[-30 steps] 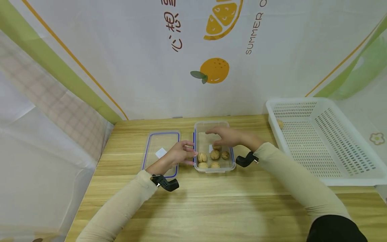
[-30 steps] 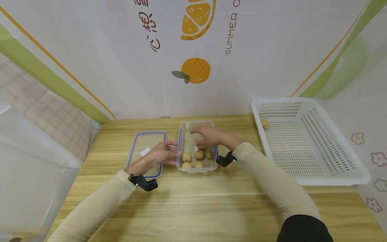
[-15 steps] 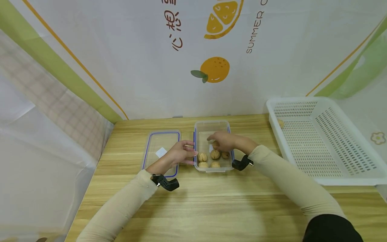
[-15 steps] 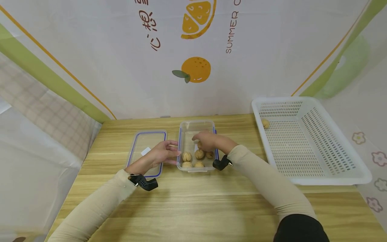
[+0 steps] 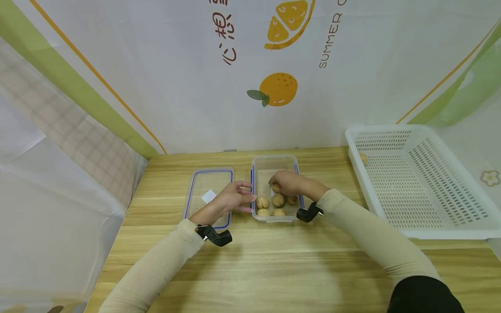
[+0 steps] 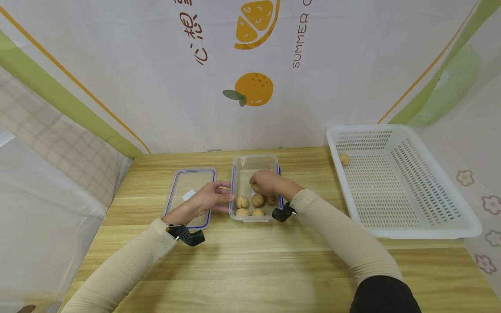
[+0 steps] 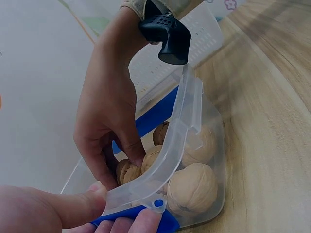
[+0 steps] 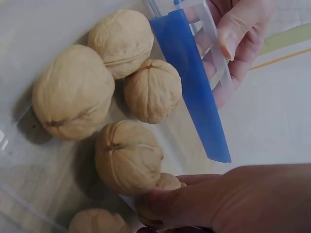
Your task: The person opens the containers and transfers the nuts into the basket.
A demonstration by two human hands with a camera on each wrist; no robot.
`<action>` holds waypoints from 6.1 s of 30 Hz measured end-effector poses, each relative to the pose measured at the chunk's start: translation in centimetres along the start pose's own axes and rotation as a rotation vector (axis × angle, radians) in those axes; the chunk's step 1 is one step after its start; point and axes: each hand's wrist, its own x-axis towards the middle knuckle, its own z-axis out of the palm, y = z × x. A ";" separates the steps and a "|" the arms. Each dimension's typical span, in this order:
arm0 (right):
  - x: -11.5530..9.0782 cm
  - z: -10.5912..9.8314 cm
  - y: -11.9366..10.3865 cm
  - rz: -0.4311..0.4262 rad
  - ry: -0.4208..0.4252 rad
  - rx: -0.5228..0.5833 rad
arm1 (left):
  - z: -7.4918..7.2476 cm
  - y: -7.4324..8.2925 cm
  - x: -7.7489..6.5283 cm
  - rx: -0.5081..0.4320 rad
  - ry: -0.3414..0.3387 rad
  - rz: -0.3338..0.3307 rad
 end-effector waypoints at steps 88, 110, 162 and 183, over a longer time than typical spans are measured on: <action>-13.8 -12.8 7.7 0.102 0.376 0.311 | 0.0 0.0 -0.1 -0.026 0.006 -0.004; -17.8 -12.6 15.0 0.359 0.421 0.391 | 0.0 -0.1 0.0 -0.022 0.011 -0.007; -18.6 -4.9 25.2 0.556 0.270 0.414 | 0.0 -0.2 0.1 -0.038 0.008 0.003; -18.9 -8.0 23.1 0.505 0.198 0.159 | 0.1 -0.2 -0.1 -0.033 0.012 0.001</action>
